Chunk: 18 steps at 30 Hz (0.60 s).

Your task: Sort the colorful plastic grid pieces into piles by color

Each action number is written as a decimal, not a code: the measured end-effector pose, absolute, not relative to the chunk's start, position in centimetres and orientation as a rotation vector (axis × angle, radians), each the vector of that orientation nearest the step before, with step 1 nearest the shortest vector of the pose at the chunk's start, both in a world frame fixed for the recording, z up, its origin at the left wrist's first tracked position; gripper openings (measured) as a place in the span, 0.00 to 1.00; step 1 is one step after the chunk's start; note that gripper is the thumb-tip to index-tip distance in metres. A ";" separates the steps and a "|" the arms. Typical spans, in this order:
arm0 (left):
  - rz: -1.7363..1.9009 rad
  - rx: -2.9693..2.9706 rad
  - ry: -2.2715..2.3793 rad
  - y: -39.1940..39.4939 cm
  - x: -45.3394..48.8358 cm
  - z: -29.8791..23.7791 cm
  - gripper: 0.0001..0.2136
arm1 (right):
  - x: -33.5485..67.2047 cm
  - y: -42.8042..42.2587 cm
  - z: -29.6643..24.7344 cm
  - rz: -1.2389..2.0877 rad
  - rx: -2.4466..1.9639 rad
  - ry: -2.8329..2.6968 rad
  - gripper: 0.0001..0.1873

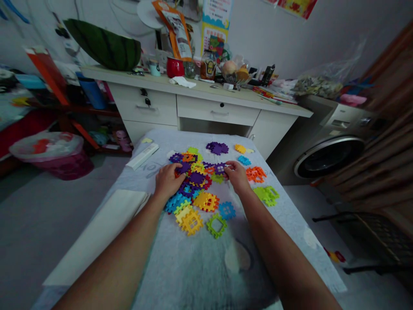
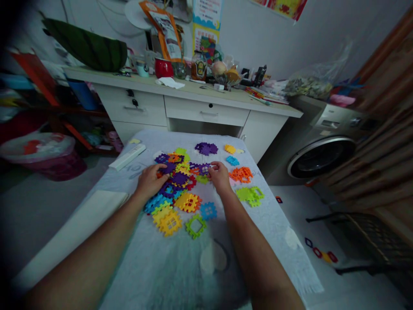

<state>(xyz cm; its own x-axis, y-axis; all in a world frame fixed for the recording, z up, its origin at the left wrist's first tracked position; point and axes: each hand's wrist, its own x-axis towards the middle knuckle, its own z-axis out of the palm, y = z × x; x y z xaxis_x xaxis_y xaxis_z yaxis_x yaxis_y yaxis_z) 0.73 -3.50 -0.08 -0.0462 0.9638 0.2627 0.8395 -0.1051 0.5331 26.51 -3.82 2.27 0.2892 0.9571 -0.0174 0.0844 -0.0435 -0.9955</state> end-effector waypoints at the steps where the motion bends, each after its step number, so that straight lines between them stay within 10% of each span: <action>1: 0.868 2.005 1.947 -3.6 0.8 0.0 0.16 | 26.3 -2.7 2.4 0.968 -1.427 -0.997 0.12; 18: 0.908 1.994 1.921 -3.6 0.8 0.1 0.15 | 23.7 10.0 2.8 0.904 -1.464 -0.922 0.15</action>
<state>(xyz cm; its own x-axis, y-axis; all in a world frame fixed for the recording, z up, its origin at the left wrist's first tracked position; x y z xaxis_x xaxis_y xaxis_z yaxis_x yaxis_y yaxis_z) 0.76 -3.60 0.15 -0.0501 0.9610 0.2721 0.8204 -0.1158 0.5600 23.67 10.03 2.75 0.3997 0.9159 -0.0378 0.0565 -0.0657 -0.9962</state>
